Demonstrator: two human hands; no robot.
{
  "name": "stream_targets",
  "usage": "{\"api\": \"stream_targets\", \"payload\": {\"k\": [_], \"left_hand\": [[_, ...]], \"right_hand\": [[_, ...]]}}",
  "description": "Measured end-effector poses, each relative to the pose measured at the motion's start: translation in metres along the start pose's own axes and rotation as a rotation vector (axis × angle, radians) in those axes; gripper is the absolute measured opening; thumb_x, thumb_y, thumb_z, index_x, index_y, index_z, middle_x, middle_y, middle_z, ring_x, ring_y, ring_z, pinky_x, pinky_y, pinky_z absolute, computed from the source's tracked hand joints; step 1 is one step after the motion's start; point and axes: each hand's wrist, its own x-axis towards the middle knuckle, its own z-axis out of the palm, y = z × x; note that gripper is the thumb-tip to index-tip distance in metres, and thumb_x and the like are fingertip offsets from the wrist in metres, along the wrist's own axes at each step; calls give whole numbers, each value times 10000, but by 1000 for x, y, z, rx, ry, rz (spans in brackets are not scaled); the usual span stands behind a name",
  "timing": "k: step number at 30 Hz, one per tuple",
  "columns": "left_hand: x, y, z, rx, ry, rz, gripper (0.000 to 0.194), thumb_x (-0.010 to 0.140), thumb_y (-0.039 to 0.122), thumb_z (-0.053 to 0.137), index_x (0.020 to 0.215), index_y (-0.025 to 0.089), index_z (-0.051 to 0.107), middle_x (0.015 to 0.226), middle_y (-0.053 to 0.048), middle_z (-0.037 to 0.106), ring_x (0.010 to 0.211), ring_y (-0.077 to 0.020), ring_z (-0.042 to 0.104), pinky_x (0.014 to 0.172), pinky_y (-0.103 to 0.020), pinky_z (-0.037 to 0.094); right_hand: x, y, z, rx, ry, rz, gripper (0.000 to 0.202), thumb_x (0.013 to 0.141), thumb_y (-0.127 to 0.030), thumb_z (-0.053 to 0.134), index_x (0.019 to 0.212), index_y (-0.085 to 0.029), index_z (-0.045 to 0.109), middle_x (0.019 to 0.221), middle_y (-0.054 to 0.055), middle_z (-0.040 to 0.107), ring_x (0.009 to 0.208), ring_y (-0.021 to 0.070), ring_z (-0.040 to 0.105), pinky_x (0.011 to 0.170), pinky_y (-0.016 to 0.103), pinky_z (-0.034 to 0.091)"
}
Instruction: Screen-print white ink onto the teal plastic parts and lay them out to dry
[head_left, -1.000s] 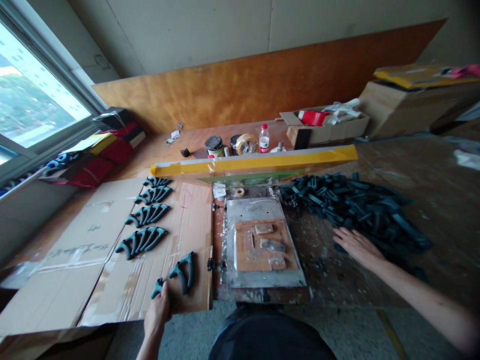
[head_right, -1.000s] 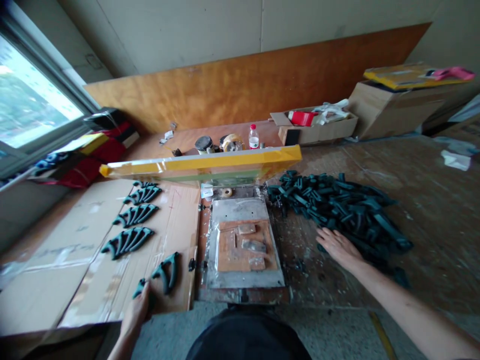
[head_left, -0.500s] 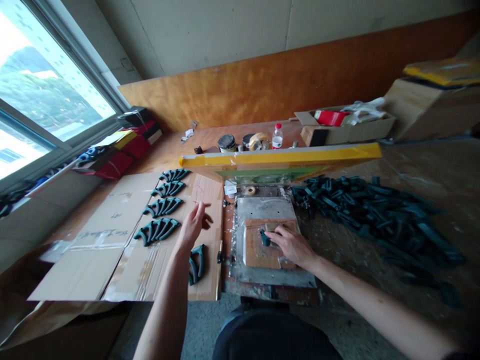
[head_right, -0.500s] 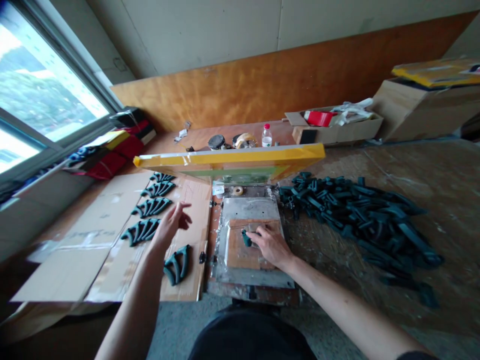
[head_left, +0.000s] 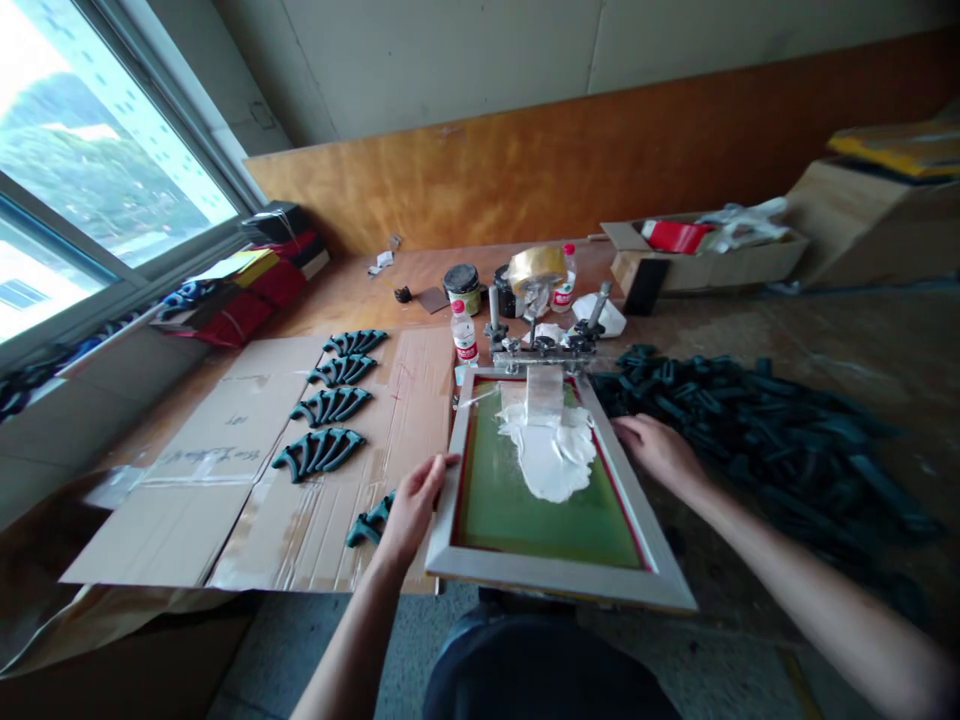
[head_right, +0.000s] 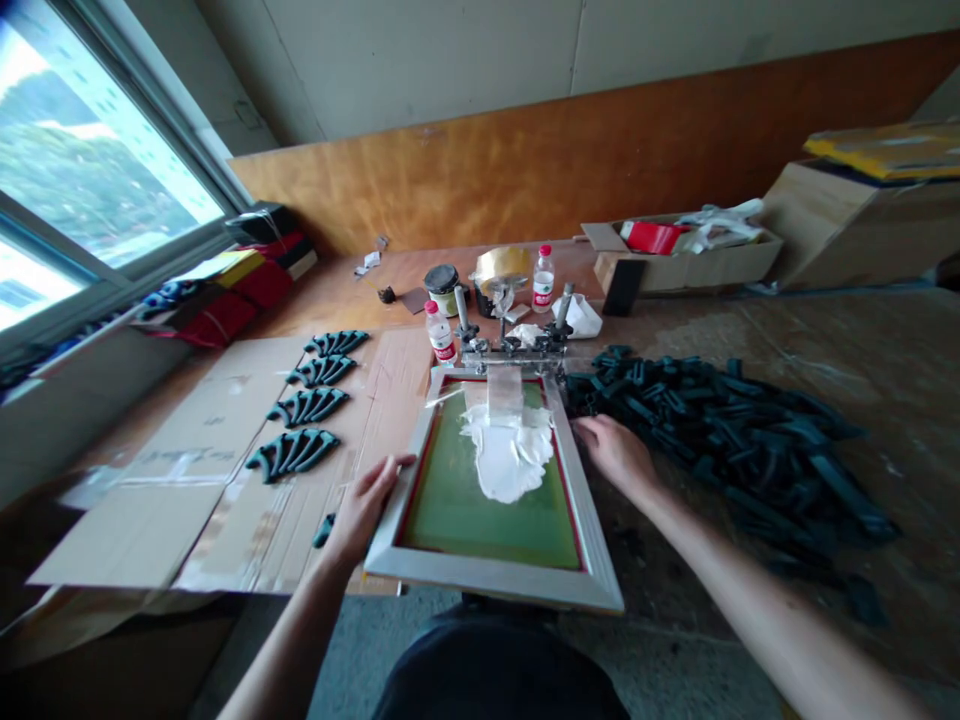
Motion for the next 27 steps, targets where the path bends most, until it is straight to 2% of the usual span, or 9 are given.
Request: {"api": "stream_targets", "payload": {"k": [4,6,7,9,14,17,19,24,27], "left_hand": [[13,-66,2,203,21,-43,780,794,566,602,1447,189,403,743,-4,678,688,-165,619,623,-245,477],[21,-82,3,345,63,-34,700,829,522,566,1436,202,425,740,-4,672,688,-168,621,636,-250,472],[24,-85,2,395,69,-34,657,842,504,552,1419,207,451,749,-8,676,693,-171,625,643,-253,472],[27,-87,1,449,63,-37,596,859,485,525,1389,212,492,774,-19,689,703,-177,633,653,-258,473],[24,-81,0,485,58,-70,549,866,489,510,1344,220,541,815,-29,712,711,-177,644,668,-250,477],[23,-80,1,483,70,-74,545,864,488,516,1336,217,549,820,-34,718,724,-181,653,676,-253,484],[23,-81,2,466,70,-56,538,865,482,519,1330,214,554,833,-42,723,747,-190,659,685,-260,491],[23,-82,1,393,84,-47,534,856,464,551,1323,204,559,854,-58,731,810,-208,671,698,-268,505],[23,-80,1,369,80,-64,528,855,461,558,1313,198,566,834,-55,728,804,-207,671,678,-261,503]], "right_hand": [[47,-35,-14,70,105,-105,452,863,-396,615,1255,-177,566,1170,121,585,1001,250,587,825,347,497],[59,-67,-8,15,7,-235,490,796,-323,705,1235,-170,551,1175,124,576,1062,265,547,861,357,481],[59,-80,-4,-17,-70,-280,383,794,-266,700,1148,-175,586,1100,107,603,1033,257,549,846,348,477],[47,-95,6,-52,-216,-351,125,821,-138,614,937,-184,619,911,65,629,925,226,559,788,317,463],[-5,-81,1,11,-335,-636,213,825,-26,471,870,-167,625,856,62,639,856,205,538,742,304,412],[-5,-72,-11,57,-438,-757,181,785,-34,516,787,-190,608,783,27,628,787,186,533,698,292,392],[0,-75,-12,60,-403,-708,178,770,-32,532,762,-195,603,750,18,616,774,180,534,685,286,391],[-22,-84,6,1,-34,-717,272,873,-53,423,957,-152,662,882,86,653,849,201,556,731,312,449],[-30,-80,5,60,-119,-739,255,885,-79,444,967,-178,665,849,60,652,822,190,571,707,292,474]]}}
